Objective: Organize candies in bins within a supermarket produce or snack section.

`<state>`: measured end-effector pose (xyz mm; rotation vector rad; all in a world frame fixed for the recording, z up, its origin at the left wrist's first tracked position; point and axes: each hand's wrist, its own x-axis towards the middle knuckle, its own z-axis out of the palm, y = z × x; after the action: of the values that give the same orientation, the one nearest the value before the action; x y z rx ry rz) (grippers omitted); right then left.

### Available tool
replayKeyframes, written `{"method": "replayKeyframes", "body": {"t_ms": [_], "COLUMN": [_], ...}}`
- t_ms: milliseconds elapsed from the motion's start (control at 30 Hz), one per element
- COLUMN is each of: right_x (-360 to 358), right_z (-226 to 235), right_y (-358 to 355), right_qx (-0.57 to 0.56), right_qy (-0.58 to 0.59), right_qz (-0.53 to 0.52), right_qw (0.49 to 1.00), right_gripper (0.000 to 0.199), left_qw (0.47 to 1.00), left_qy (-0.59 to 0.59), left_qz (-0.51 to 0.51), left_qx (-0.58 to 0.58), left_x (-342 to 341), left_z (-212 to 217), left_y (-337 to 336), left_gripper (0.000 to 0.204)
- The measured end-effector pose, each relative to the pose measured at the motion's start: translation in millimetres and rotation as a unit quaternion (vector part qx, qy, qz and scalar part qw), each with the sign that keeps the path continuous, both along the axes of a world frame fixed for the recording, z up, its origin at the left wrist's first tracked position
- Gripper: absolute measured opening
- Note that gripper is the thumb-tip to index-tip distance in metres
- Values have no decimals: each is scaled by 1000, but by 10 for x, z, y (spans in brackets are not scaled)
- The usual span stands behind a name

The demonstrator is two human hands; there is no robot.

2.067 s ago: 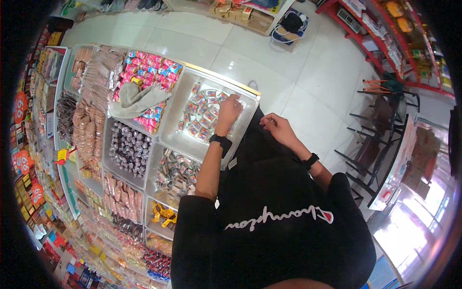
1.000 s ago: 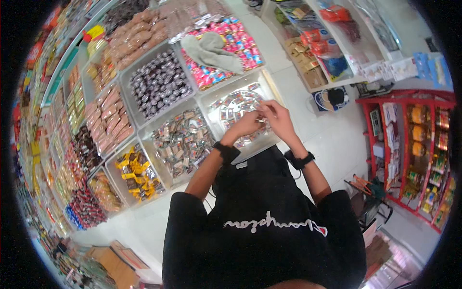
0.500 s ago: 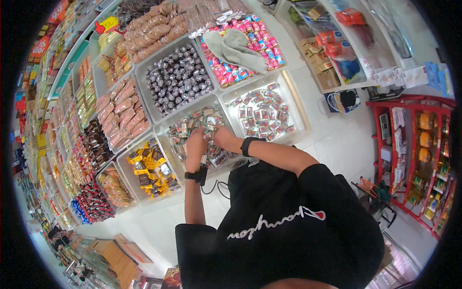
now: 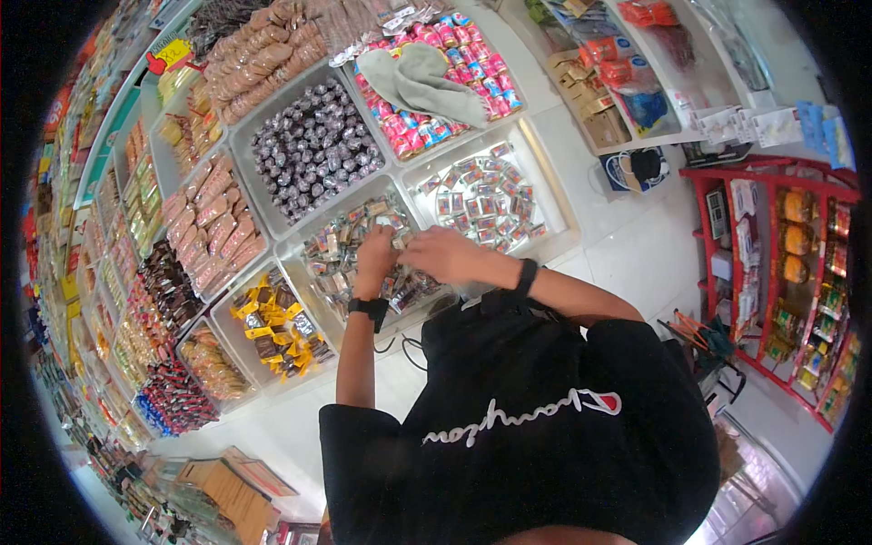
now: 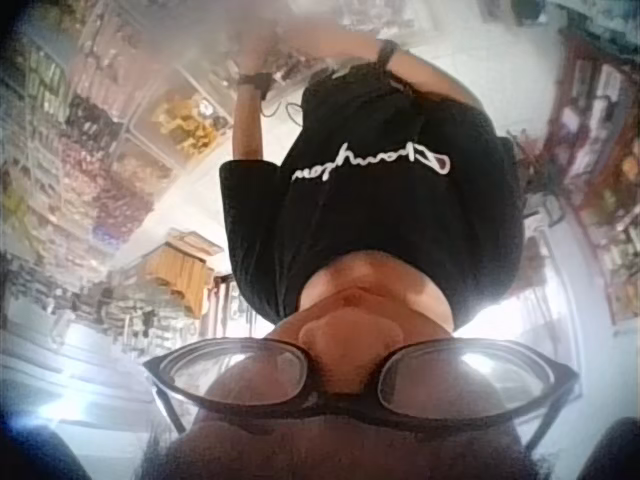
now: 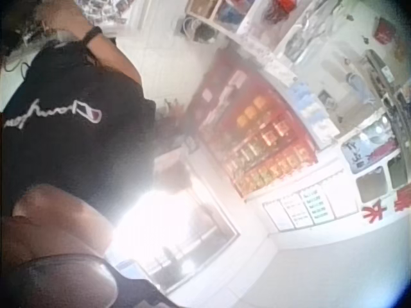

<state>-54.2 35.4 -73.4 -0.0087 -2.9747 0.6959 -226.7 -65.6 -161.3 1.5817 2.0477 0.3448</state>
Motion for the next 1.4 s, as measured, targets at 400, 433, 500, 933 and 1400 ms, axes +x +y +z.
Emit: {"method": "replayKeyframes", "body": {"t_ms": [400, 433, 500, 933, 1400], "right_x": [129, 76, 4, 45, 381], "right_z": [-695, -814, -960, -913, -340], "right_y": [733, 733, 733, 715, 502], "right_qx": [-110, -101, -111, -161, -145], "right_qy": [-160, -169, -156, -90, -9], "right_qz": [-279, -287, -304, -410, -350], "right_qw": [940, 938, 933, 893, 925], "right_gripper": [25, 25, 25, 26, 16], "left_qw": [998, 997, 997, 994, 947], "left_qy": [-43, -60, -65, -77, -196], "left_qz": [35, 45, 44, 80, 249], "left_qx": [-23, -13, -6, 21, 61], "left_x": [69, 75, 93, 122, 485], "left_z": [-24, -29, -43, 266, 815], "left_y": [7, 20, 27, 62, 160], "left_gripper": [33, 33, 31, 22, 34]}}
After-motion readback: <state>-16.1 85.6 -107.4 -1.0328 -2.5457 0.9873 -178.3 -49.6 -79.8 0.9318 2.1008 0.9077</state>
